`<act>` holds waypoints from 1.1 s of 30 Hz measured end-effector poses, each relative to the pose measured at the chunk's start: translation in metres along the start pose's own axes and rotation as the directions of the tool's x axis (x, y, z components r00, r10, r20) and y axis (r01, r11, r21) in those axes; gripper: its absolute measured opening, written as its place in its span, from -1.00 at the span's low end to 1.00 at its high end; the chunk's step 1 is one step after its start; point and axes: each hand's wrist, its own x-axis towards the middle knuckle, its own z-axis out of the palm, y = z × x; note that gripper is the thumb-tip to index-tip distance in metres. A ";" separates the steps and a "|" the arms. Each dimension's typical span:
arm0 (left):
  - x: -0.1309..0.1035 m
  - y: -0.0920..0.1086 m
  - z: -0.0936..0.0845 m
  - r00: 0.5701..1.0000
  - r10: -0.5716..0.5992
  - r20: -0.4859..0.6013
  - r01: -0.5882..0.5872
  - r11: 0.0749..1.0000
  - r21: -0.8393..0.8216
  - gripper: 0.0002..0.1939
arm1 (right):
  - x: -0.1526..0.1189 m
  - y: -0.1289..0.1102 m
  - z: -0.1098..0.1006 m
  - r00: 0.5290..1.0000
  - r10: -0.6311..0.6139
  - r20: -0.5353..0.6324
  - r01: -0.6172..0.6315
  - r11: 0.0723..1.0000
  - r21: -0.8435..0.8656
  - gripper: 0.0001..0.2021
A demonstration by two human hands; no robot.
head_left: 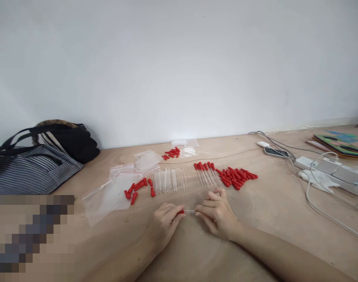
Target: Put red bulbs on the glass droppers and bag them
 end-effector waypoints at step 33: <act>0.020 0.016 -0.009 0.647 -0.625 0.436 0.729 0.339 -0.595 -0.65 | 0.017 0.000 -0.012 0.912 0.297 0.282 -0.369 0.895 0.250 -0.79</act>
